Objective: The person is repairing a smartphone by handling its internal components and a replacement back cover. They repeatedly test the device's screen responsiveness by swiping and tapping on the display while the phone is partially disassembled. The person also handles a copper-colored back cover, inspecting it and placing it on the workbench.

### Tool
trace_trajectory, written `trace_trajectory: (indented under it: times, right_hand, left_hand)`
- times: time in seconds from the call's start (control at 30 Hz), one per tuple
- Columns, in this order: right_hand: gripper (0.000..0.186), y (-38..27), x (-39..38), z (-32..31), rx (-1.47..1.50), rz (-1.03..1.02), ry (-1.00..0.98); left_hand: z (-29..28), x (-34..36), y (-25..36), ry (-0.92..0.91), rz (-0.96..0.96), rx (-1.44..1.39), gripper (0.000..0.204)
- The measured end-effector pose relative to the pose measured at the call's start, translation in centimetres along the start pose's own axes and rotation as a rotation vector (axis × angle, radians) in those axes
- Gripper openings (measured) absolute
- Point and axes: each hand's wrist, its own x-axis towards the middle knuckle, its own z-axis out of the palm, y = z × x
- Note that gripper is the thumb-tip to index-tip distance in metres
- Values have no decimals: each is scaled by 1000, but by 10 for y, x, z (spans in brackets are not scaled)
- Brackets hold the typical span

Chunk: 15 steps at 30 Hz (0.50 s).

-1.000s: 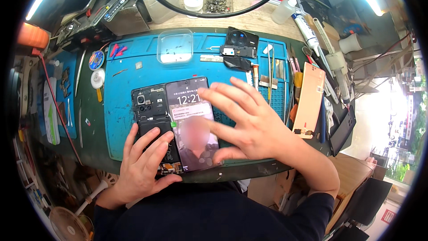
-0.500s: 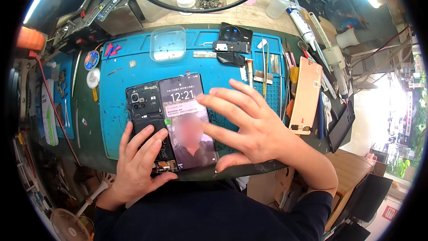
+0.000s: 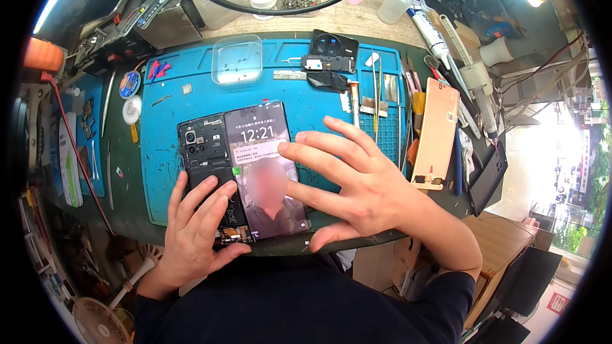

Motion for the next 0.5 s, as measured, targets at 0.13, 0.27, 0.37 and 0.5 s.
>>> trace_trajectory:
  times: [0.13, 0.27, 0.37, 0.5]
  right_hand:
    - [75, -7, 2, 1, 67, -59, -70]
    - [73, -8, 4, 9, 87, -104, -99]
    - [70, 5, 11, 6, 23, -49, -72]
    - [72, 18, 25, 4, -105, 40, -29]
  left_hand:
    - [0, 0, 0, 1, 1, -2, 89]
    - [0, 1, 0, 0, 3, 2, 88]
    - [0, 1, 0, 1, 3, 12, 87]
    - [0, 1, 1, 4, 2, 15, 86]
